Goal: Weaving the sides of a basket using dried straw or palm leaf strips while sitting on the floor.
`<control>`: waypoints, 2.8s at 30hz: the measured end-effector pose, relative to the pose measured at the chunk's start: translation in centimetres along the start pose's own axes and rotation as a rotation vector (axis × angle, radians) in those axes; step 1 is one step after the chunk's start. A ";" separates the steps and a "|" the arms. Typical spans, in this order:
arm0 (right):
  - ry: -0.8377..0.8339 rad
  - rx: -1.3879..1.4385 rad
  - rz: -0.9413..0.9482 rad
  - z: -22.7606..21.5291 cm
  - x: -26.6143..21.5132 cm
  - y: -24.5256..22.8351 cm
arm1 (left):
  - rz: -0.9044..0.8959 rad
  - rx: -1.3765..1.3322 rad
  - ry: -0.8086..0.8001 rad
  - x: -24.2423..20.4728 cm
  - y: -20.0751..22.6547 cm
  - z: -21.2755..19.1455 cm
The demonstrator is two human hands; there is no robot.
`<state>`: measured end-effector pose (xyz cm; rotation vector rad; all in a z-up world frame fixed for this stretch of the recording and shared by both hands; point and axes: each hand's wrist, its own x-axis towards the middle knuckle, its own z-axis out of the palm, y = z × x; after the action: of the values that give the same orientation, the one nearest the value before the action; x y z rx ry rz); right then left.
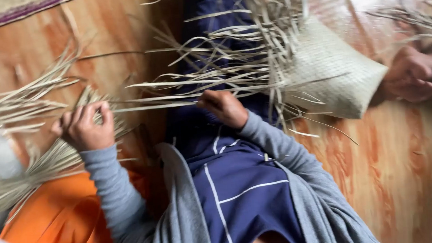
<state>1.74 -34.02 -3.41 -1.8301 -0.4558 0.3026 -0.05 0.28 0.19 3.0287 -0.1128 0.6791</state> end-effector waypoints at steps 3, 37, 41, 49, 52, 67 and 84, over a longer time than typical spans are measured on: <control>-0.037 0.049 0.095 0.0 0.1 0.5 | -0.033 -0.030 0.043 0.2 -1.2 0.4; 0.172 -0.272 -0.083 1.0 -1.1 0.7 | 0.280 -0.515 -0.241 -0.5 10.9 4.9; 0.214 -0.370 -0.104 0.4 -1.3 1.3 | 0.265 -0.494 -0.241 -0.2 10.1 4.7; 0.184 -0.365 -0.071 0.2 -1.6 3.0 | 0.296 -0.466 -0.206 -0.1 11.7 5.8; 0.111 -0.245 -0.047 0.1 -2.0 3.5 | 0.293 -0.467 -0.215 -0.3 12.4 5.6; 0.036 -0.077 0.212 -1.0 -1.3 3.8 | -0.129 -0.228 -0.173 0.3 3.8 3.5; 0.171 -0.758 -0.242 2.5 0.2 2.4 | 0.322 -0.459 -0.202 -3.0 12.4 9.3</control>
<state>1.19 -32.38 -6.45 -2.4724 -0.7277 -0.2317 0.21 -12.39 -9.29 2.6395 -0.6723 0.2978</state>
